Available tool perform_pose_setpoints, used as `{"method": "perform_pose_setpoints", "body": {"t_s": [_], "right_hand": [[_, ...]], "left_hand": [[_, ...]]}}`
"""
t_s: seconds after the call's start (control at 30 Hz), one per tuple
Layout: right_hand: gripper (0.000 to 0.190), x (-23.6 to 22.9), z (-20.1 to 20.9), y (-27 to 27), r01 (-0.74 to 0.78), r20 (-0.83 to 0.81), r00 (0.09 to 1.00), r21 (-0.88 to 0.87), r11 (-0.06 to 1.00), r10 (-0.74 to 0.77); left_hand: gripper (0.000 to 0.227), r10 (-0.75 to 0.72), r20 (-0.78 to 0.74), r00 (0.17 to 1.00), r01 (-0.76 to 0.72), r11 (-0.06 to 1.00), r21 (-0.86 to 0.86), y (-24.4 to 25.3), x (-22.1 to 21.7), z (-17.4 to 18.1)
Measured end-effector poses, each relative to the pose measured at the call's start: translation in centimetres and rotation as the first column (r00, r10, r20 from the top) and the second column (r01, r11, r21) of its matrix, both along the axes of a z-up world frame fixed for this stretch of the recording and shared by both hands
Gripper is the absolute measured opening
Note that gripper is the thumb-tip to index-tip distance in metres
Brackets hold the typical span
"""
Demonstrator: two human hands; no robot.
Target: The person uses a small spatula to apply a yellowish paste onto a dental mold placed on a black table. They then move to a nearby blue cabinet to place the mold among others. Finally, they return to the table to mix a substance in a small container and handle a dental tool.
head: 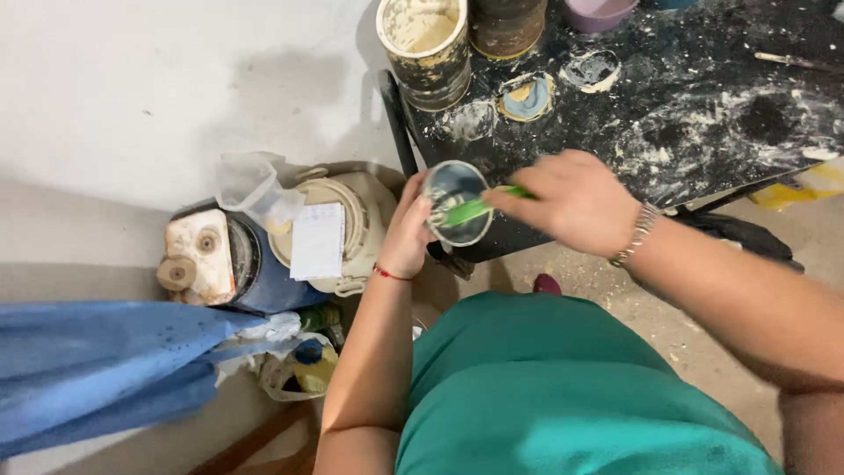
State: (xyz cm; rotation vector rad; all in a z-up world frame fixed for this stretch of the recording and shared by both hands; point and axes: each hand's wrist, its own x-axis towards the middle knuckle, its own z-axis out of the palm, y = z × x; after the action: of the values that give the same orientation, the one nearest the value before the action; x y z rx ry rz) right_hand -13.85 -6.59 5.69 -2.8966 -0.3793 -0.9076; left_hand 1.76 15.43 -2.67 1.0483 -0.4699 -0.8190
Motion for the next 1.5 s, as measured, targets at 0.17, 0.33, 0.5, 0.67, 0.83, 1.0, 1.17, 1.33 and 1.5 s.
{"method": "perform_pose_setpoints", "body": {"t_s": [0.17,0.33,0.5,0.67,0.83,1.0,1.17,1.33,1.5], "right_hand": [[0.015,2.2,3.4,-1.3,-0.071,0.216,0.963,-0.375,0.924,0.162],[0.042,-2.4,1.6,2.1,0.191,-0.229,0.929,-0.378,0.906,-0.291],[0.050,-4.3,2.4,5.4,0.204,-0.454,0.845,-0.217,0.955,-0.284],[0.035,-3.0,1.7,5.2,0.464,-0.175,0.849,-0.202,0.862,-0.498],[0.031,-3.5,4.2,4.3,0.392,-0.377,0.820,-0.177,0.903,-0.430],[0.035,-3.2,3.9,5.8,0.411,-0.389,0.793,-0.227,0.883,-0.469],[0.036,-3.1,3.0,3.8,0.496,-0.346,0.777,-0.177,0.850,-0.525],[0.026,-3.6,5.0,4.2,0.378,-0.365,0.839,-0.143,0.915,-0.404],[0.041,-3.2,4.1,3.5,0.401,-0.509,0.770,-0.082,0.912,-0.385]], "left_hand": [[0.045,-0.107,0.027,0.994,0.105,0.992,0.067,-2.8,-1.0,2.0],[0.049,0.047,0.043,0.998,-0.042,0.993,-0.107,-4.1,0.5,2.4],[0.061,0.065,0.087,0.994,-0.055,0.991,-0.119,-5.6,0.6,1.6],[0.051,-0.041,-0.055,0.998,0.024,0.958,-0.285,-8.2,0.6,1.7],[0.051,-0.010,-0.032,0.999,0.001,0.965,-0.262,-9.0,1.3,0.7],[0.048,0.010,-0.044,0.999,-0.022,0.961,-0.277,-9.7,0.2,2.3],[0.043,0.124,0.053,0.991,-0.106,0.959,-0.262,-10.2,0.1,1.4],[0.048,0.162,0.102,0.982,-0.134,0.962,-0.236,-10.1,0.6,1.7],[0.047,0.208,0.123,0.970,-0.173,0.954,-0.247,-10.7,0.6,1.4]]}}
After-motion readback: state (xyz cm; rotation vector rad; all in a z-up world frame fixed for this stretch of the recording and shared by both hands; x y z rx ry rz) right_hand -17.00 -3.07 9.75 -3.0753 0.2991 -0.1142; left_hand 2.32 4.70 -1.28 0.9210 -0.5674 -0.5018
